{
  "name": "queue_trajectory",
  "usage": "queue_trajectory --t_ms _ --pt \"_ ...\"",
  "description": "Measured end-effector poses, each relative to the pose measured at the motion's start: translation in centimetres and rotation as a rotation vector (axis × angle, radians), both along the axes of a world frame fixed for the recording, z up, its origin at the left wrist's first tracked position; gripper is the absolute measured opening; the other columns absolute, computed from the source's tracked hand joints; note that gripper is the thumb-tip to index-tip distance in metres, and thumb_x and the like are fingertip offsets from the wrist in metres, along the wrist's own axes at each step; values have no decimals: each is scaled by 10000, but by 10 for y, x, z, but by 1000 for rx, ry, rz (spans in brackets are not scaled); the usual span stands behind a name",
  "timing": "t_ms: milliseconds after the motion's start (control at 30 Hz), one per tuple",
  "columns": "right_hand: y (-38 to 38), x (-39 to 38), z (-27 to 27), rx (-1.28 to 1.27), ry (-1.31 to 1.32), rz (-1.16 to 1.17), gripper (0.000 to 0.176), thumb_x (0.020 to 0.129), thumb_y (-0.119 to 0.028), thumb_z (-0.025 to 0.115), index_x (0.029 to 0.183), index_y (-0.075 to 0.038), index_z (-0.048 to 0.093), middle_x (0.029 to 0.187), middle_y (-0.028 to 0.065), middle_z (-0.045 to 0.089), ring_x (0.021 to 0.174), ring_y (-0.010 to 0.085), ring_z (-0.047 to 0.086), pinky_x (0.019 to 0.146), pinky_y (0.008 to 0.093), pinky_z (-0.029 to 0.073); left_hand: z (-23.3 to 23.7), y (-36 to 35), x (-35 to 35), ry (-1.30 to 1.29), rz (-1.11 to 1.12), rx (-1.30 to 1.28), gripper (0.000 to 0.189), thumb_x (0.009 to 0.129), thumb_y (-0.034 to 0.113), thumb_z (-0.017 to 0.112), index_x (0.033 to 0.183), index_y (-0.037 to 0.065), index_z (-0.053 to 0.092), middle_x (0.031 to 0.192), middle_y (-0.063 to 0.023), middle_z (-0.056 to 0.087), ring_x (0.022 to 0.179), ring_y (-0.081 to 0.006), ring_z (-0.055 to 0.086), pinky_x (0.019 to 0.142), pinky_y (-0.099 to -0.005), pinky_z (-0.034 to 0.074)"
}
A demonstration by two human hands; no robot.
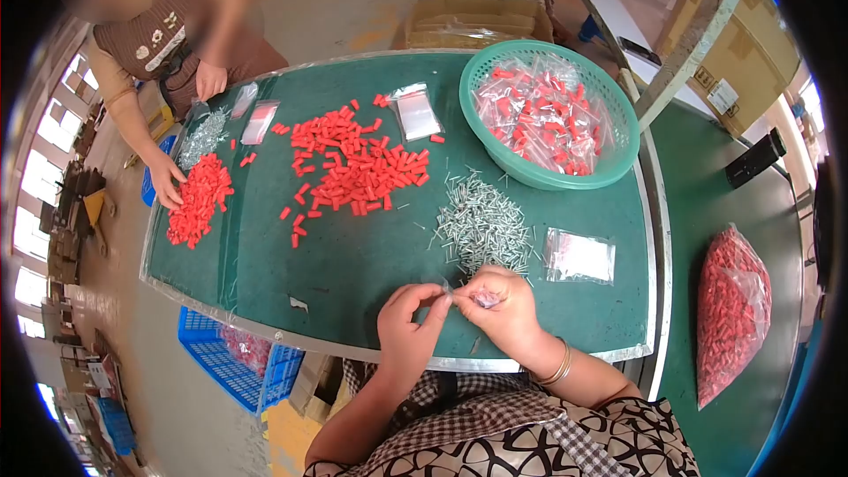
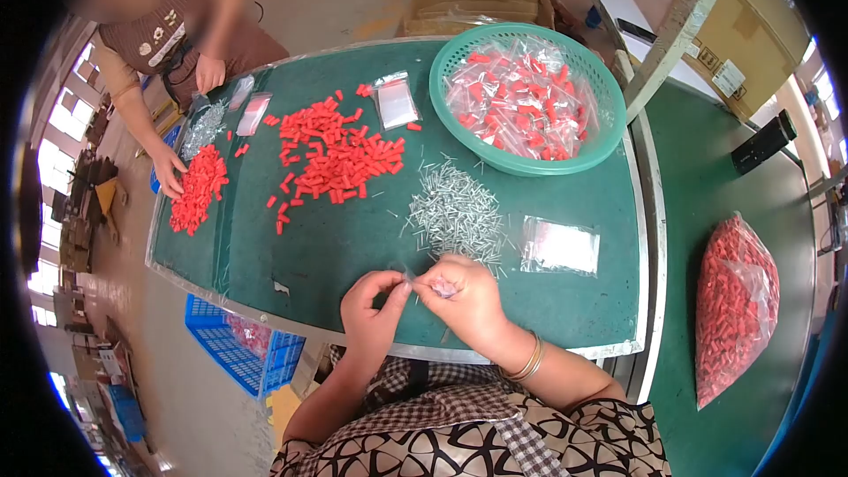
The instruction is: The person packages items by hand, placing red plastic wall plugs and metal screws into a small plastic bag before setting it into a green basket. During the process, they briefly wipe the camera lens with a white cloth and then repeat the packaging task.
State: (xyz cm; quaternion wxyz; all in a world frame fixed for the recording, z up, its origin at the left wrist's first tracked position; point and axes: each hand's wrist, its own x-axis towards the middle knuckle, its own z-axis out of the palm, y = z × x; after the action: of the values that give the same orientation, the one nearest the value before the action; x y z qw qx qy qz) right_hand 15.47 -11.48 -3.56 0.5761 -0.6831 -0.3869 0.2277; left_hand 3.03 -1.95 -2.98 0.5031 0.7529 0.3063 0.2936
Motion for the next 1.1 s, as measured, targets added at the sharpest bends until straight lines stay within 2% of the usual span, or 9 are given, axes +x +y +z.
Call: queue_trajectory --t_ms 100,200,267,433,533,733,867,933,1100 --pt "-3 -2 1 0 -46 -1 38 757 -34 716 782 -28 689 730 92 622 651 213 604 589 309 469 -21 -2 -2 -11 38 -208 106 819 37 703 896 -17 654 825 -87 667 737 -162 628 690 -275 496" --pt "2 -2 -1 15 -101 10 36 747 -27 701 779 -38 691 728 101 627 653 239 616 596 327 483 -14 0 -1 2 22 -40 86 830 57 691 889 1 664 808 -77 666 715 -133 615 673 -274 495" --pt "4 0 -3 21 -144 2 39 736 -30 700 770 -45 688 718 103 631 647 254 621 595 337 489 -20 -1 -4 9 9 -109 78 850 45 681 909 -2 661 818 -20 664 756 -70 596 690 -235 491" --pt "0 -2 -4 -25 -197 -32 65 710 -64 731 720 -47 669 697 106 633 628 269 624 575 346 489 -24 -5 -2 36 -13 -153 139 866 75 684 973 -13 666 821 -21 673 762 -63 599 677 -213 480" --pt "0 -3 -3 -39 -189 -28 90 697 -65 750 701 -40 664 679 108 630 599 261 621 560 336 487 -25 -2 -2 45 -13 -140 125 847 77 668 945 0 659 828 -85 681 720 -139 642 638 -265 499" --pt "2 -7 -16 -50 72 -32 83 710 -45 738 703 -25 658 680 114 638 584 235 623 548 321 478 -21 0 -1 21 11 6 98 814 49 667 893 3 632 803 -94 668 706 -161 651 630 -278 511" --pt "0 -6 -9 -57 -45 -51 112 701 -36 727 684 -28 616 658 112 614 575 257 604 538 337 468 -19 0 0 67 5 174 97 801 39 666 881 6 624 804 -105 664 706 -178 655 637 -288 515" --pt "-1 -8 -9 -37 -195 -102 136 694 -35 726 673 -32 591 642 113 596 572 274 593 532 349 461 -22 0 2 88 21 92 98 806 41 667 889 8 625 802 -89 664 709 -158 653 642 -283 514" --pt "-1 -6 -6 38 -239 -113 148 688 -44 732 685 -49 584 658 117 582 589 292 589 530 363 458 -23 2 5 -13 -18 -227 92 844 56 662 922 11 642 795 -34 660 724 -85 622 652 -247 497"
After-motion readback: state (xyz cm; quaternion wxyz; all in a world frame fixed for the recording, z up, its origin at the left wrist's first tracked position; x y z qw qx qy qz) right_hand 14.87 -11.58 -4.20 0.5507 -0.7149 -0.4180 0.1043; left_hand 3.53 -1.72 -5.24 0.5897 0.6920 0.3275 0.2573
